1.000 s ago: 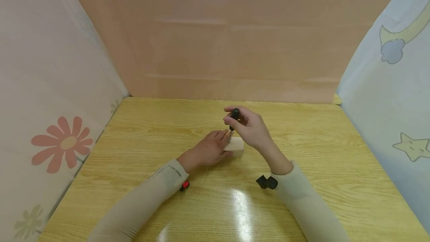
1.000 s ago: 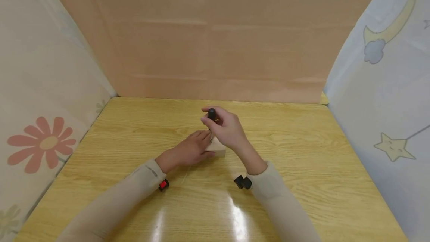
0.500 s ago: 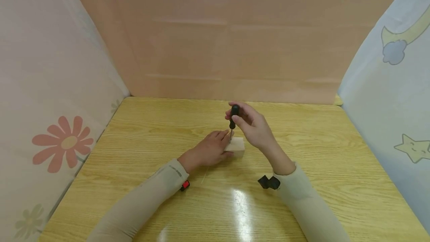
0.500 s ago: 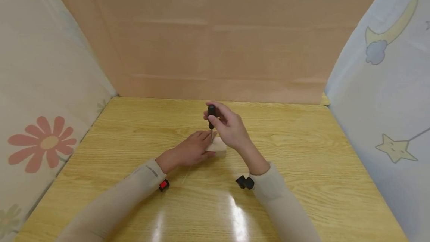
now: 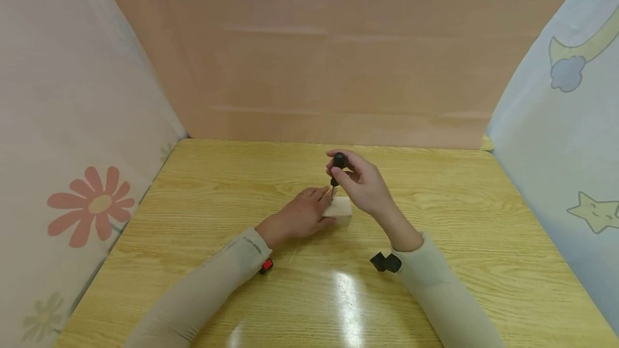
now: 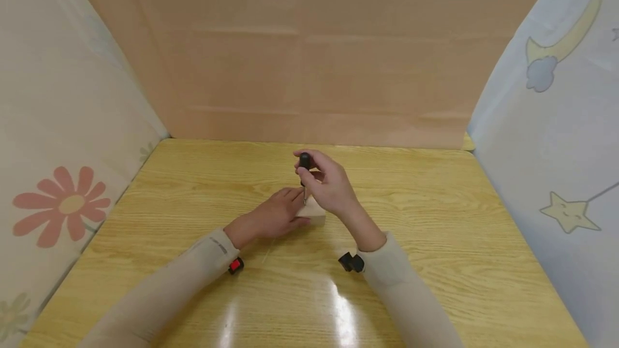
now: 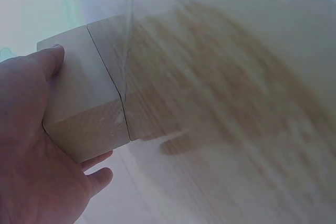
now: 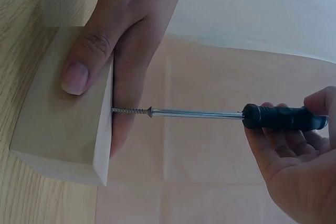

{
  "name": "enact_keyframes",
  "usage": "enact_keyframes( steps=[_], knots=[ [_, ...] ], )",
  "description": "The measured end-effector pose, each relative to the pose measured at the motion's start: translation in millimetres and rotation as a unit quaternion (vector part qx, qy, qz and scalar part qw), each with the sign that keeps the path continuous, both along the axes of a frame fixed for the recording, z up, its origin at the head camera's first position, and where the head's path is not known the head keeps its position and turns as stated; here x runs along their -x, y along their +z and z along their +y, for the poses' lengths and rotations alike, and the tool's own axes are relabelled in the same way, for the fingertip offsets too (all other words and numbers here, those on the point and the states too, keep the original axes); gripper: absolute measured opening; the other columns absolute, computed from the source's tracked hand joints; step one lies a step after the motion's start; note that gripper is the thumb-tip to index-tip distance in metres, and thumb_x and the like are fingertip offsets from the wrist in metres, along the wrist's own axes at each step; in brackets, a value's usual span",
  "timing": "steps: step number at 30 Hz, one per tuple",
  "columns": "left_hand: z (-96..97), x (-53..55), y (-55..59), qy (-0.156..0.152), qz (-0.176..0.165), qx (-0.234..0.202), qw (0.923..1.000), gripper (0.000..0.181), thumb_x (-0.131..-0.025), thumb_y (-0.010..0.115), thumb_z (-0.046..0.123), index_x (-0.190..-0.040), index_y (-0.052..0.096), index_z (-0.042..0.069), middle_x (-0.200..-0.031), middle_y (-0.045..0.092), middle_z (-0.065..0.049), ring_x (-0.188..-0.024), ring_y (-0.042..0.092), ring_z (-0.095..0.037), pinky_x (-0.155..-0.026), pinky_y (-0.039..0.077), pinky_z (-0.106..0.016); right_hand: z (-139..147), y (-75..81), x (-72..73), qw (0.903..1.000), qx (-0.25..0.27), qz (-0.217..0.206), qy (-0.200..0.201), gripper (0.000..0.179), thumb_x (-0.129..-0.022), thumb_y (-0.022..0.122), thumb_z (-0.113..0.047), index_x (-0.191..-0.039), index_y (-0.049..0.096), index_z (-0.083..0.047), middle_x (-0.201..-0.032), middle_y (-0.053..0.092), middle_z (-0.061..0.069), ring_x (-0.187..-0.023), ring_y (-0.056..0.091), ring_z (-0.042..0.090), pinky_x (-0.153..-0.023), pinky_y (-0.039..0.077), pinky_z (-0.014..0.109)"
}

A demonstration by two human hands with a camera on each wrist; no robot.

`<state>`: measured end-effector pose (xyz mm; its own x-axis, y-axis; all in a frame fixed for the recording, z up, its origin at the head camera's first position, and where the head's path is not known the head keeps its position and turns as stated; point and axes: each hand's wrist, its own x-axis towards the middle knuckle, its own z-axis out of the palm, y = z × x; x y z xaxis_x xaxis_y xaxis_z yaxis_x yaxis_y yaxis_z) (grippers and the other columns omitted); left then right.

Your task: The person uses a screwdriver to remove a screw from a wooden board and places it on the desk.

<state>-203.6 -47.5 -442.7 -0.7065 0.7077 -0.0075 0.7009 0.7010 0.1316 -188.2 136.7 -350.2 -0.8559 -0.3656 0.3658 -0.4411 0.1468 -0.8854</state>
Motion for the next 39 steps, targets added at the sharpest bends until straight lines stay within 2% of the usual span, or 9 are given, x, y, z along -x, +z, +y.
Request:
enact_keyframes(
  steps=[3,8,14,16,19,23,30,34,39],
  knots=[
    [0.0,-0.7,0.1,0.001,-0.006,-0.001,1.0,0.077,-0.104,0.048,0.053,-0.161,0.024,0.007,-0.162,0.032,-0.015,-0.145,0.037,-0.029,-0.123,0.024,-0.041,-0.1,-1.0,-0.4,0.9998,-0.009,0.005,-0.014,0.038,-0.101,0.059,-0.002,-0.138,0.053,0.0,-0.114,0.065,0.021,-0.108,0.067,0.031,-0.092,0.055,0.025],
    [-0.3,-1.2,-1.0,0.006,-0.014,-0.002,0.9999,0.077,-0.104,0.048,0.053,-0.161,0.023,0.008,-0.163,0.031,-0.014,-0.146,0.035,-0.029,-0.123,0.024,-0.042,-1.8,-2.1,-1.2,0.9996,-0.009,0.015,-0.021,0.031,-0.099,0.056,0.002,-0.13,0.051,0.0,-0.107,0.068,0.017,-0.101,0.067,0.022,-0.09,0.054,0.024],
    [-0.9,-1.3,-2.3,-0.001,0.0,-0.008,1.0,0.076,-0.104,0.05,0.051,-0.16,0.026,0.005,-0.161,0.034,-0.015,-0.144,0.038,-0.03,-0.123,0.025,-0.042,-4.3,-3.2,-2.0,0.9993,-0.011,0.007,-0.034,0.026,-0.098,0.067,-0.006,-0.119,0.053,0.0,-0.106,0.069,0.014,-0.098,0.068,0.018,-0.088,0.056,0.025],
    [-1.1,-1.6,-1.8,-0.002,0.002,-0.01,0.9999,0.076,-0.104,0.05,0.051,-0.16,0.027,0.005,-0.161,0.034,-0.016,-0.144,0.039,-0.03,-0.122,0.026,-0.042,-4.0,-3.8,-1.2,0.999,-0.014,0.009,-0.042,0.027,-0.097,0.069,-0.008,-0.119,0.057,0.001,-0.108,0.069,0.014,-0.101,0.068,0.019,-0.089,0.057,0.026],
    [-1.0,-2.0,-1.1,0.0,0.001,-0.008,1.0,0.076,-0.104,0.049,0.052,-0.16,0.027,0.005,-0.161,0.034,-0.016,-0.144,0.039,-0.03,-0.123,0.025,-0.042,-2.3,-4.0,0.0,0.9984,-0.015,0.022,-0.05,0.032,-0.098,0.067,-0.008,-0.128,0.063,0.0,-0.113,0.068,0.015,-0.107,0.068,0.022,-0.091,0.056,0.026],
    [-0.4,-1.8,-1.0,0.007,-0.006,-0.003,1.0,0.076,-0.104,0.047,0.053,-0.161,0.025,0.006,-0.162,0.032,-0.016,-0.145,0.037,-0.03,-0.123,0.024,-0.042,-1.1,-2.9,0.2,0.999,0.001,0.026,-0.037,0.038,-0.102,0.06,-0.004,-0.139,0.056,0.001,-0.117,0.067,0.019,-0.112,0.068,0.031,-0.093,0.055,0.026],
    [-0.4,-1.9,-0.1,0.003,-0.007,-0.008,0.9999,0.077,-0.104,0.048,0.052,-0.161,0.025,0.006,-0.162,0.032,-0.015,-0.145,0.037,-0.03,-0.123,0.025,-0.042,-3.8,-5.5,1.2,0.9996,0.003,0.01,-0.028,0.03,-0.1,0.061,-0.002,-0.128,0.052,0.004,-0.113,0.066,0.019,-0.109,0.068,0.023,-0.092,0.056,0.026],
    [-0.9,-1.6,0.1,0.001,0.0,-0.012,0.9999,0.077,-0.104,0.05,0.052,-0.16,0.026,0.006,-0.161,0.034,-0.015,-0.144,0.038,-0.03,-0.122,0.025,-0.042,-4.1,-2.9,-0.4,0.9998,0.017,0.008,-0.012,0.024,-0.101,0.056,0.004,-0.124,0.052,0.007,-0.114,0.066,0.021,-0.11,0.068,0.027,-0.095,0.055,0.028],
    [-1.0,-1.3,-0.4,-0.002,0.009,-0.009,0.9999,0.077,-0.104,0.049,0.053,-0.161,0.026,0.007,-0.161,0.034,-0.015,-0.144,0.039,-0.029,-0.123,0.025,-0.041,-3.1,-1.5,0.4,0.9996,-0.005,0.02,-0.019,0.027,-0.101,0.059,-0.001,-0.128,0.059,0.004,-0.116,0.065,0.024,-0.112,0.066,0.03,-0.093,0.055,0.025]
  ],
)
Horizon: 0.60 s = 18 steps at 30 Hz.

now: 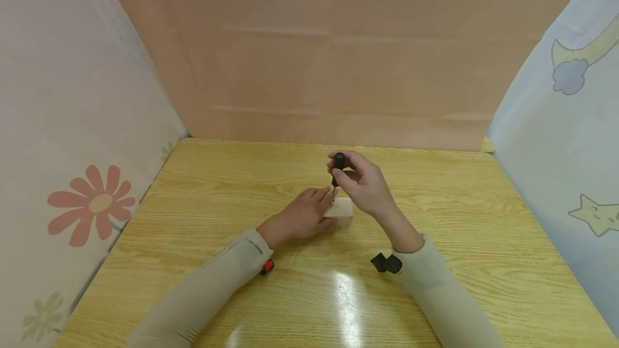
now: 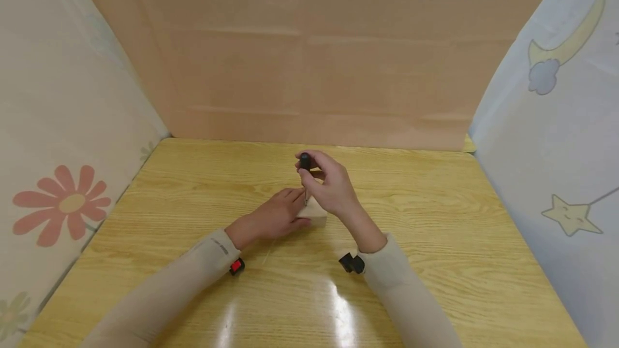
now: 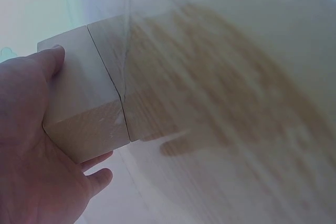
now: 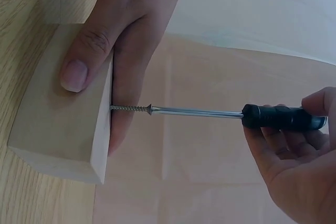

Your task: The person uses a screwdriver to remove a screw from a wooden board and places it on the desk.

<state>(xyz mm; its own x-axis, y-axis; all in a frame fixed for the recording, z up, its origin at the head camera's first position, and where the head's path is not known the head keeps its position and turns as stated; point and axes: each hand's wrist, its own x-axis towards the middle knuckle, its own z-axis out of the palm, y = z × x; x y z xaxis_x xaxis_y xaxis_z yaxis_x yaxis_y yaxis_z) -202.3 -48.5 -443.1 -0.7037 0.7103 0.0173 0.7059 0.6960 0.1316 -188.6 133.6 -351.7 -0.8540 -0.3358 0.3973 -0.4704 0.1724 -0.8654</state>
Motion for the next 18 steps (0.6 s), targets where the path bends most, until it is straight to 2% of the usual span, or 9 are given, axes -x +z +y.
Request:
enact_keyframes(
  steps=[4,9,18],
  knots=[
    [0.8,0.0,0.6,0.001,-0.004,0.002,1.0,0.077,-0.104,0.049,0.053,-0.161,0.025,0.007,-0.162,0.034,-0.015,-0.144,0.038,-0.029,-0.123,0.025,-0.041,1.2,0.5,-0.5,0.9999,-0.003,0.009,-0.004,0.031,-0.101,0.06,-0.003,-0.132,0.059,0.003,-0.116,0.065,0.024,-0.111,0.067,0.031,-0.091,0.056,0.024],
    [1.5,0.4,1.2,0.004,-0.011,0.007,0.9999,0.077,-0.104,0.048,0.053,-0.161,0.024,0.007,-0.162,0.033,-0.016,-0.145,0.037,-0.029,-0.123,0.024,-0.042,1.6,2.9,-2.0,0.9996,0.008,0.026,-0.005,0.031,-0.101,0.06,-0.002,-0.131,0.059,0.003,-0.114,0.067,0.018,-0.11,0.068,0.03,-0.091,0.056,0.027],
    [2.8,0.5,-0.9,0.022,-0.024,0.005,0.9995,0.077,-0.104,0.048,0.054,-0.161,0.026,0.007,-0.162,0.033,-0.014,-0.145,0.036,-0.029,-0.122,0.026,-0.042,8.0,7.6,-2.1,0.9988,0.01,0.044,-0.017,0.031,-0.1,0.061,0.001,-0.13,0.06,0.006,-0.113,0.066,0.024,-0.107,0.067,0.03,-0.089,0.057,0.024]
  ],
)
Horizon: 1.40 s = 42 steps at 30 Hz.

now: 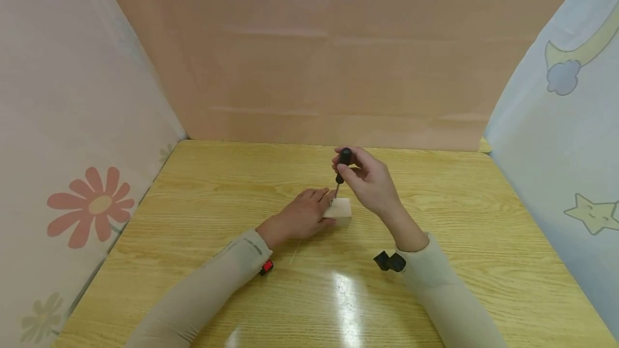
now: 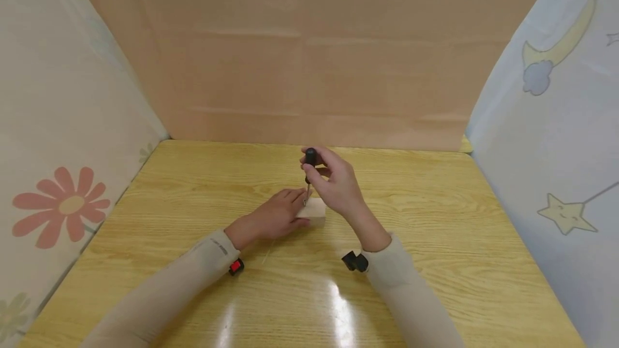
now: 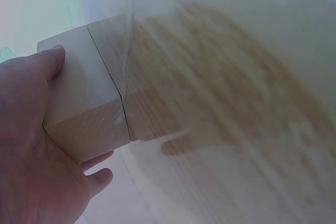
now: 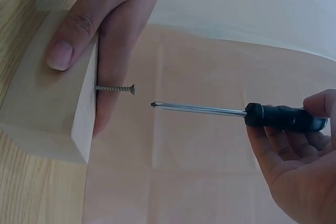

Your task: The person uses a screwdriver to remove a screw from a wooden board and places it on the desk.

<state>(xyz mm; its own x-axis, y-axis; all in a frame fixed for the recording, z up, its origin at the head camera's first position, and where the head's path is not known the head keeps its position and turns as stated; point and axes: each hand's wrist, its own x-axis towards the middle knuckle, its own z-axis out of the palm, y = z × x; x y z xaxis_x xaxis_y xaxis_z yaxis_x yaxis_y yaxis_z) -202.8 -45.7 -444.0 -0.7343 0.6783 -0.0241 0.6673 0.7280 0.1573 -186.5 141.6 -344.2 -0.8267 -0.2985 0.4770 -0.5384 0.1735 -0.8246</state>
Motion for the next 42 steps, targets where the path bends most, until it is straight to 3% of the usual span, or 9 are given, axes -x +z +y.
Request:
enact_keyframes(
  steps=[14,27,32,42],
  knots=[
    [-0.1,0.2,-1.1,0.007,-0.013,0.005,0.9999,0.078,-0.103,0.045,0.057,-0.163,0.021,0.013,-0.164,0.03,-0.012,-0.147,0.034,-0.029,-0.123,0.024,-0.043,19,-2.8,1.8,0.9995,0.008,-0.015,-0.025,0.031,-0.1,0.061,0.0,-0.13,0.058,0.006,-0.111,0.067,0.019,-0.1,0.07,0.019,-0.087,0.057,0.025],
    [-0.7,-2.7,2.3,0.016,-0.037,0.0,0.9992,0.078,-0.104,0.045,0.056,-0.164,0.017,0.015,-0.165,0.027,-0.011,-0.149,0.031,-0.029,-0.123,0.024,-0.045,43,-10.7,2.4,0.9974,-0.005,-0.048,-0.054,0.031,-0.103,0.061,-0.01,-0.131,0.059,0.002,-0.111,0.068,0.018,-0.097,0.073,0.02,-0.086,0.058,0.026],
    [-0.8,-2.3,1.1,0.014,-0.029,0.004,0.9995,0.078,-0.104,0.044,0.056,-0.164,0.017,0.014,-0.165,0.028,-0.011,-0.148,0.032,-0.029,-0.122,0.025,-0.045,51,-11.8,0.8,0.9953,-0.024,-0.065,-0.068,0.035,-0.103,0.061,-0.015,-0.134,0.059,0.001,-0.112,0.069,0.018,-0.097,0.073,0.026,-0.082,0.059,0.026],
    [-1.4,-0.7,-2.1,0.005,-0.02,0.013,0.9997,0.078,-0.105,0.041,0.056,-0.164,0.014,0.013,-0.165,0.027,-0.012,-0.149,0.031,-0.029,-0.122,0.025,-0.044,64,-18.5,2.6,0.99,-0.046,-0.102,-0.086,0.037,-0.102,0.063,-0.021,-0.133,0.059,-0.002,-0.107,0.068,0.016,-0.091,0.073,0.018,-0.076,0.061,0.029]
  ],
)
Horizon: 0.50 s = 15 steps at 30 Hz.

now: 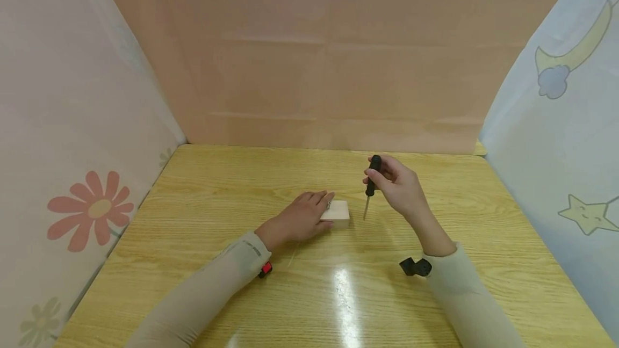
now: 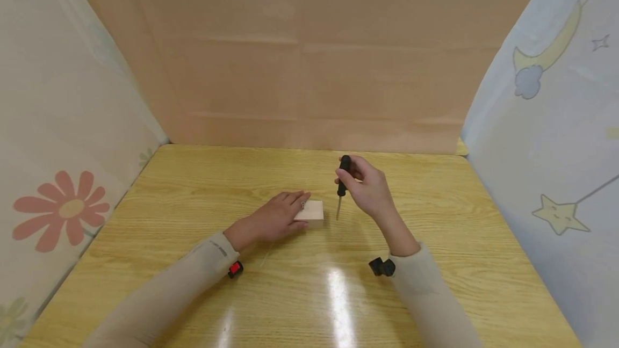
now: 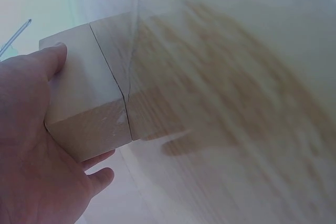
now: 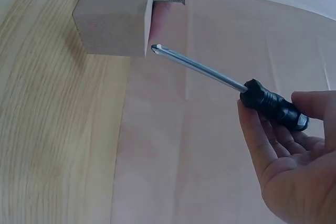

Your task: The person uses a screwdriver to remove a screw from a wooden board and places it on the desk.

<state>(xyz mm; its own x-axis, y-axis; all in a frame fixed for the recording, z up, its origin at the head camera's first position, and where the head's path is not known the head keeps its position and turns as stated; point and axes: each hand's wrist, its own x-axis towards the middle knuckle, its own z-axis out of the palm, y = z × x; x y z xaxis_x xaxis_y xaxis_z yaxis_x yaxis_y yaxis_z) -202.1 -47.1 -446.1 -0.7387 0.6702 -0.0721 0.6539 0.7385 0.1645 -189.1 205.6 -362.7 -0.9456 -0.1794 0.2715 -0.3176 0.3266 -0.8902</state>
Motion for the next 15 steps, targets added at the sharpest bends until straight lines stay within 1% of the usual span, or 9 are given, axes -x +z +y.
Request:
enact_keyframes(
  steps=[3,6,9,13,15],
  knots=[
    [-0.3,-0.1,-0.2,-0.003,0.001,-0.001,1.0,0.078,-0.105,0.041,0.056,-0.164,0.014,0.013,-0.165,0.027,-0.012,-0.149,0.031,-0.029,-0.123,0.025,-0.044,4,-3.1,1.1,0.9998,-0.01,-0.018,-0.007,0.039,-0.102,0.063,-0.025,-0.134,0.058,-0.002,-0.108,0.068,0.016,-0.089,0.074,0.017,-0.076,0.061,0.029],
    [-0.5,-0.5,0.5,-0.005,0.002,-0.003,1.0,0.077,-0.105,0.042,0.055,-0.164,0.015,0.012,-0.165,0.027,-0.013,-0.149,0.031,-0.029,-0.123,0.025,-0.044,7,-6.6,2.6,0.999,-0.023,-0.036,-0.011,0.041,-0.102,0.063,-0.027,-0.135,0.058,-0.003,-0.108,0.068,0.016,-0.087,0.073,0.012,-0.077,0.061,0.029],
    [-1.0,-0.8,1.1,-0.008,0.004,-0.007,0.9999,0.077,-0.105,0.044,0.053,-0.163,0.017,0.011,-0.164,0.028,-0.014,-0.148,0.032,-0.03,-0.122,0.025,-0.045,9,-10.3,4.3,0.9982,-0.034,-0.048,-0.011,0.04,-0.102,0.063,-0.027,-0.133,0.058,-0.003,-0.108,0.068,0.017,-0.086,0.073,0.012,-0.077,0.061,0.031],
    [-1.6,-1.1,2.0,-0.011,0.005,-0.009,0.9999,0.076,-0.105,0.044,0.052,-0.163,0.018,0.01,-0.164,0.029,-0.014,-0.148,0.033,-0.03,-0.122,0.025,-0.045,11,-15.1,6.2,0.9964,-0.061,-0.058,-0.015,0.039,-0.102,0.063,-0.03,-0.13,0.059,-0.003,-0.107,0.069,0.016,-0.087,0.073,0.014,-0.077,0.061,0.033],
    [-1.7,-1.3,2.1,-0.011,0.006,-0.008,0.9999,0.076,-0.106,0.044,0.053,-0.163,0.018,0.01,-0.164,0.029,-0.014,-0.148,0.033,-0.03,-0.122,0.025,-0.044,12,-17.4,7.1,0.9954,-0.071,-0.063,-0.017,0.039,-0.102,0.062,-0.032,-0.129,0.059,-0.003,-0.106,0.069,0.015,-0.09,0.074,0.02,-0.077,0.061,0.034]
  ],
)
